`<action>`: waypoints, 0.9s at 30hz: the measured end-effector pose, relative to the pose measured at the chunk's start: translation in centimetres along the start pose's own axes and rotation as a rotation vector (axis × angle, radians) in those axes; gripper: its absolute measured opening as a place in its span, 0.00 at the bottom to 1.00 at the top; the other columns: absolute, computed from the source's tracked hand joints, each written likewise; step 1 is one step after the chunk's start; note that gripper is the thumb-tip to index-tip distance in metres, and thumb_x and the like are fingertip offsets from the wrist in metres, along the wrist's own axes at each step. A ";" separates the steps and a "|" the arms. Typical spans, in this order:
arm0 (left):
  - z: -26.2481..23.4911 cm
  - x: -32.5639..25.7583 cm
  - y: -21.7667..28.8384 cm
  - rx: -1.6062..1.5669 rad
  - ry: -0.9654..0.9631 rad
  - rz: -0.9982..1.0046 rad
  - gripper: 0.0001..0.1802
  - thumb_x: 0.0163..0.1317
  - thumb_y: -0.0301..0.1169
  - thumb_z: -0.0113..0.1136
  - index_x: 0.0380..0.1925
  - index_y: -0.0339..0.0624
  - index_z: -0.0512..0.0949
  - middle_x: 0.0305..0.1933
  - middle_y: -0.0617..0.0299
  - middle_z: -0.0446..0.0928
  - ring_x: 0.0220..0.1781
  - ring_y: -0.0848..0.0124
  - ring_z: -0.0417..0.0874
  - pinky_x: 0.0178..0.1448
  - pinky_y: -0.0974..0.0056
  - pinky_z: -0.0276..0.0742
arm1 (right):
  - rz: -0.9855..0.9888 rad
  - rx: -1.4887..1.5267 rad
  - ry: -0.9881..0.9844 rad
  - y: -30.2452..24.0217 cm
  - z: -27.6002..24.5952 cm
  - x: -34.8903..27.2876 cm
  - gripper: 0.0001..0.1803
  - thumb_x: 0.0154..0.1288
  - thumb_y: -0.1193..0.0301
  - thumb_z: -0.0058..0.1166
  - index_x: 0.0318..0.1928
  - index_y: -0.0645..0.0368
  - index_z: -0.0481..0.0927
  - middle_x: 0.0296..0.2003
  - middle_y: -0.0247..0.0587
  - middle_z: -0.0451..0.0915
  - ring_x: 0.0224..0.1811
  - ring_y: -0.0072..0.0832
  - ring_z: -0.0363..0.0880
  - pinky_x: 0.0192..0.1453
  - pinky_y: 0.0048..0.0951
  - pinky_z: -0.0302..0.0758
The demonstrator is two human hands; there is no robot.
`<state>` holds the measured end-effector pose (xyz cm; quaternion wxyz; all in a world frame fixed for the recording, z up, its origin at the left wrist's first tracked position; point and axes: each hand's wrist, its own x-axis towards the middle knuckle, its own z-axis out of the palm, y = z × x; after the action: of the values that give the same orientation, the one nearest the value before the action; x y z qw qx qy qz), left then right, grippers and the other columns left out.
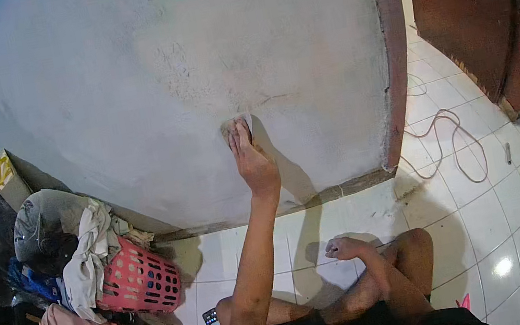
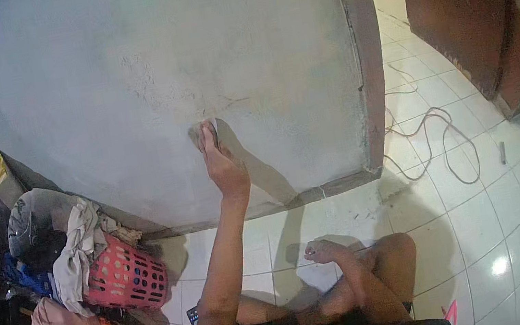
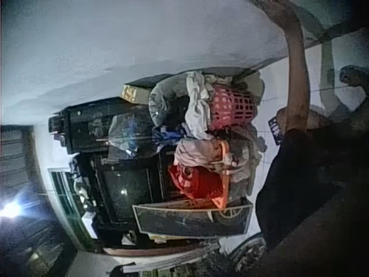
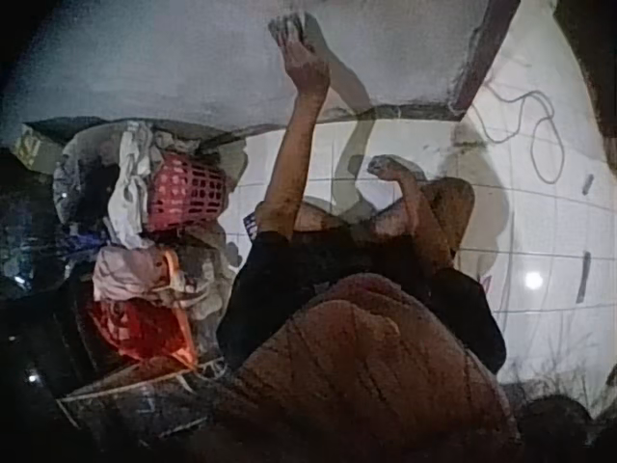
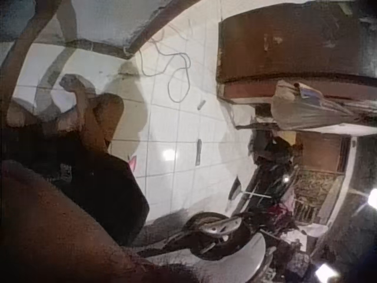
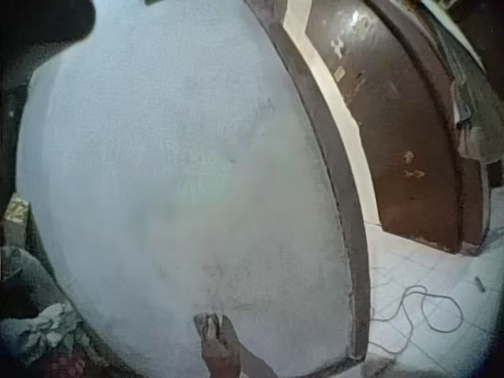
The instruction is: The person sands a wall using sandpaper and rubs the wall surface with their hand.
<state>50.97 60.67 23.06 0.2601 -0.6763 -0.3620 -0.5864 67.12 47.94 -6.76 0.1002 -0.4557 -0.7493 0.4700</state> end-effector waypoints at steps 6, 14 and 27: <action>0.0 1.9 0.3 0.127 -0.039 0.005 0.24 0.68 0.19 0.44 0.65 0.28 0.59 0.68 0.38 0.65 0.74 0.44 0.59 0.76 0.45 0.55 | -0.008 -0.093 -0.024 -0.7 -0.3 -0.3 0.25 0.67 0.51 0.53 0.53 0.58 0.79 0.48 0.51 0.81 0.51 0.43 0.80 0.59 0.42 0.74; 0.0 4.6 0.7 0.068 -0.013 -0.089 0.28 0.64 0.16 0.48 0.65 0.30 0.59 0.68 0.39 0.65 0.75 0.41 0.56 0.76 0.43 0.54 | 0.052 -0.018 -0.017 -1.0 -0.5 -0.3 0.25 0.67 0.51 0.54 0.52 0.59 0.79 0.50 0.51 0.80 0.54 0.45 0.77 0.61 0.44 0.72; 0.3 -0.1 0.9 0.136 -0.087 -0.035 0.26 0.66 0.19 0.45 0.65 0.29 0.58 0.69 0.38 0.63 0.75 0.41 0.55 0.77 0.44 0.53 | -0.059 -0.047 0.026 -0.4 -0.1 0.1 0.26 0.66 0.51 0.55 0.51 0.61 0.78 0.47 0.53 0.82 0.50 0.46 0.80 0.56 0.44 0.74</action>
<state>51.83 60.35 23.02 0.2791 -0.6756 -0.4237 -0.5349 66.90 47.97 -6.42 0.1130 -0.4415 -0.7719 0.4433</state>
